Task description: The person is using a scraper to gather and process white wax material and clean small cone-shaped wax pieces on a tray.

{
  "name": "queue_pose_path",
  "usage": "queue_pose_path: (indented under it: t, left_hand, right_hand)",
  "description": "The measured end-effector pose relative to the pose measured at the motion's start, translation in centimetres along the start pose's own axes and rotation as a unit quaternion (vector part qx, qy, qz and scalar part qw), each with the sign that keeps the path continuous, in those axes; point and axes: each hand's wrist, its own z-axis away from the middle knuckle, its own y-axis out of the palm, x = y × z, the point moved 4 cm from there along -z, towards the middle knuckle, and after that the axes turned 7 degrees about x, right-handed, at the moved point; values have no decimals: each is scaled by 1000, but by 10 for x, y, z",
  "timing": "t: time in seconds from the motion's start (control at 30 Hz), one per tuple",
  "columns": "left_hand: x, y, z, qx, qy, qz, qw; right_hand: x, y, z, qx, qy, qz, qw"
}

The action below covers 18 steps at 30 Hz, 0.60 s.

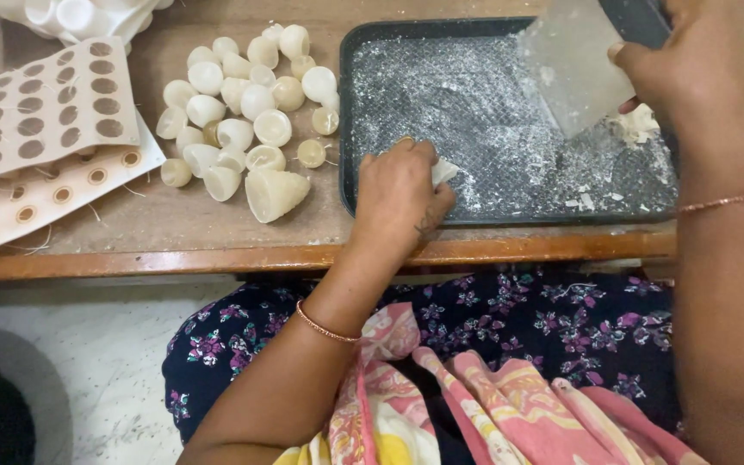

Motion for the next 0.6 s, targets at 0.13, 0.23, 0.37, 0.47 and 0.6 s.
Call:
queue_pose_path:
  t: [0.13,0.23,0.37,0.47,0.6]
  left_hand:
    - [1,0,0,-10,11,-1,1000]
    - [1,-4,2,-9,4,1,1000]
    - [0,-2,0,-6,7,6,1000]
    - [2,1,-1,1,5,-11,1000]
    - [2,2,-4,20,1,-34,999]
  right_hand:
    - [80,-19,61,54,-124,208,969]
    - [71,-23,99,117,-73,325,936]
    - [43,-29,143,163,-75,312,933]
    - [56,-23,155,148,-118,353,916]
    - [63,-15,146,100,-167,387,901]
